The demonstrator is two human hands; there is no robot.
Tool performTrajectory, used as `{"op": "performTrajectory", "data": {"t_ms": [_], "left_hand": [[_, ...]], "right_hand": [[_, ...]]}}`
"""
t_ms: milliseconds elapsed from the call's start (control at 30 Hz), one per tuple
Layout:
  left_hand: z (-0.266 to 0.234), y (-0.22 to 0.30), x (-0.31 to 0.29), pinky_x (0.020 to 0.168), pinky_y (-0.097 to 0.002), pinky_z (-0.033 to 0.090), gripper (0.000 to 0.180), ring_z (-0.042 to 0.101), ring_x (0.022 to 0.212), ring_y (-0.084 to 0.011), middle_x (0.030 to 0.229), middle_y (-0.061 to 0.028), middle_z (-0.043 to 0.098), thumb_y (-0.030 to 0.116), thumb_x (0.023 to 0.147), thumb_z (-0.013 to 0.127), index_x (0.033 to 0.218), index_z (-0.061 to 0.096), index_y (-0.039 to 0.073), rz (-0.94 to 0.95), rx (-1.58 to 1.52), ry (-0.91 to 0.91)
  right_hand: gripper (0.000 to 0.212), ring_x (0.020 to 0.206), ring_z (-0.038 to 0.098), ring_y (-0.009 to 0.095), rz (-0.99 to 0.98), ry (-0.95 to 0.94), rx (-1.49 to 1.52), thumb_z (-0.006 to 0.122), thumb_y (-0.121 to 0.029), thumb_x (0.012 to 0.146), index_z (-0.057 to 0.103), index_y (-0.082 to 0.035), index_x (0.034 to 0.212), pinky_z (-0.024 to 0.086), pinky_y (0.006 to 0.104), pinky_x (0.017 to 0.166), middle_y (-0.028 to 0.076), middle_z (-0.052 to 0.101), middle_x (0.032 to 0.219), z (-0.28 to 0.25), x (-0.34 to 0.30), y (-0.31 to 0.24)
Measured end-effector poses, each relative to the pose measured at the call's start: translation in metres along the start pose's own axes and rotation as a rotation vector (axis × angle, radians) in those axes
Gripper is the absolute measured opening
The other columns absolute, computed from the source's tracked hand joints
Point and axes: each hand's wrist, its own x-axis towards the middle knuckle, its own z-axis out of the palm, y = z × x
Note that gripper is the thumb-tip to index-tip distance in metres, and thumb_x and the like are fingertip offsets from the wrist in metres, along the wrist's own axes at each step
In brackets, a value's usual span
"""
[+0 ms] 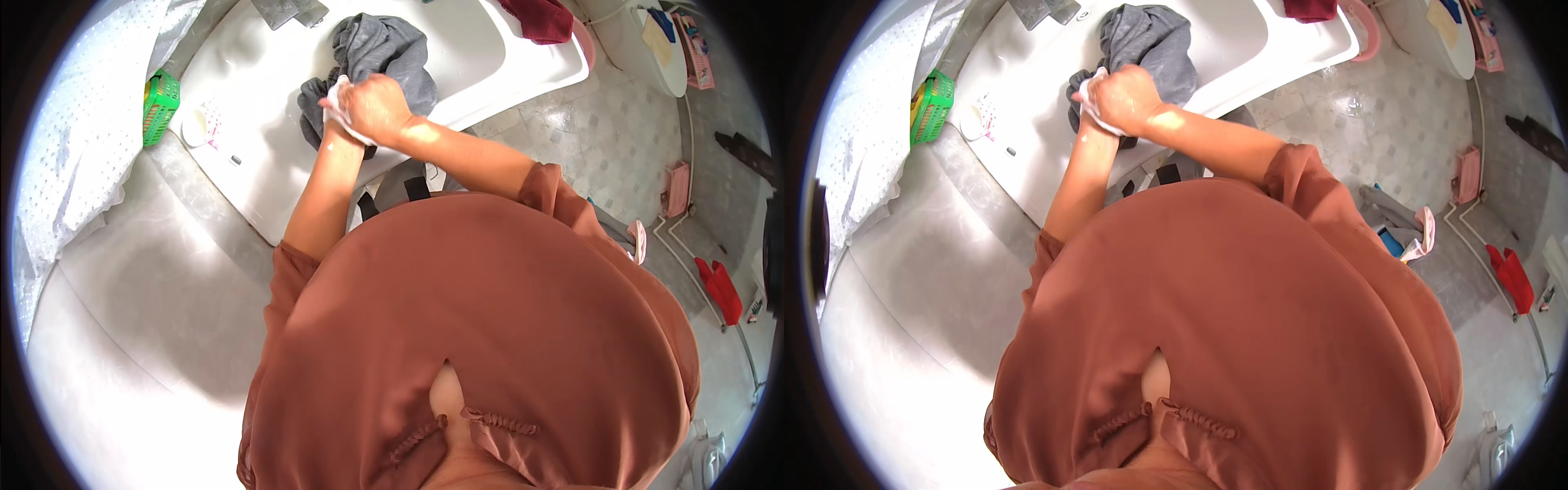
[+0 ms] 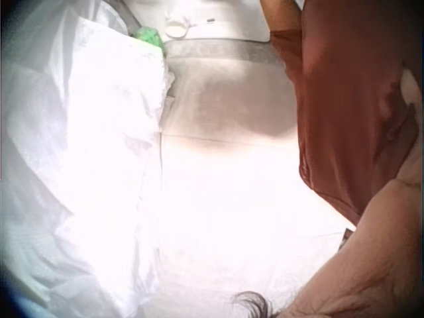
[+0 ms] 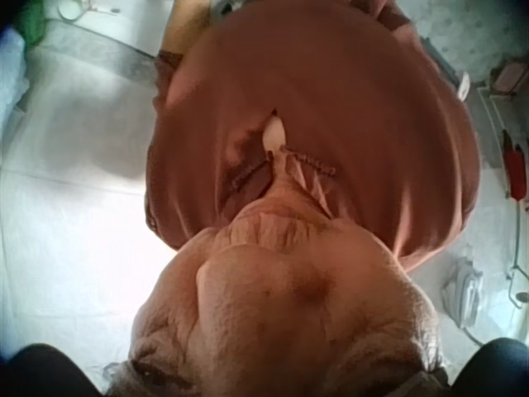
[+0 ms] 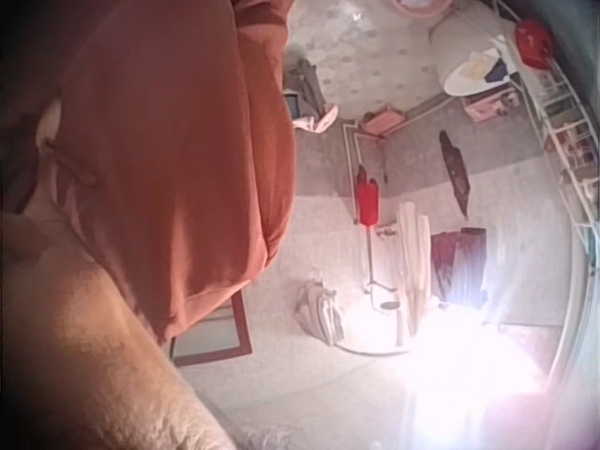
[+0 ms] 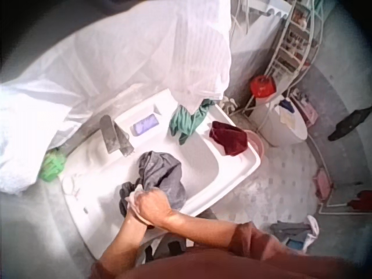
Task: The person hand-washes a gray garment in a white sink, scrubbing and rinsing it with water. They wring out the garment and place it on the sink's edge, then reach for a green basket.
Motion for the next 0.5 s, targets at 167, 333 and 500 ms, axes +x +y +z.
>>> {"op": "performTrajectory", "data": {"t_ms": [167, 333, 500], "left_hand": [[0.034, -0.001, 0.004, 0.086, -0.0378, 0.047, 0.026, 0.063, 0.1, -0.0239, 0.103, -0.0075, 0.068, 0.019, 0.09, 0.044, 0.101, 0.067, 0.013, 0.218, 1.358, 0.192], [0.038, -0.001, 0.015, 0.084, -0.032, 0.049, 0.028, 0.062, 0.1, -0.0224, 0.105, -0.0099, 0.066, 0.02, 0.097, 0.039, 0.108, 0.062, 0.009, 0.119, 1.64, 0.081], [0.025, 0.021, 0.008, 0.082, -0.0313, 0.049, 0.025, 0.061, 0.098, -0.018, 0.105, -0.007, 0.065, 0.024, 0.099, 0.041, 0.109, 0.06, 0.011, -0.048, 1.78, -0.127]], "right_hand": [[0.023, 0.065, 0.066, 0.029, 0.345, -0.192, 0.036, 0.06, -0.037, 0.086, 0.072, -0.027, 0.103, 0.052, 0.0407, 0.06, 0.009, 0.067, 0.07, -0.006, 0.022, 0.049], [0.029, 0.067, 0.067, 0.03, 0.166, -0.098, 0.031, 0.053, -0.042, 0.092, 0.073, -0.021, 0.093, 0.053, 0.0412, 0.061, 0.012, 0.068, 0.071, -0.004, 0.006, 0.019], [0.038, 0.065, 0.066, 0.031, 0.247, -0.028, 0.097, 0.051, -0.043, 0.092, 0.072, -0.015, 0.079, 0.052, 0.0412, 0.061, 0.012, 0.067, 0.067, 0.001, 0.014, 0.036]]}}
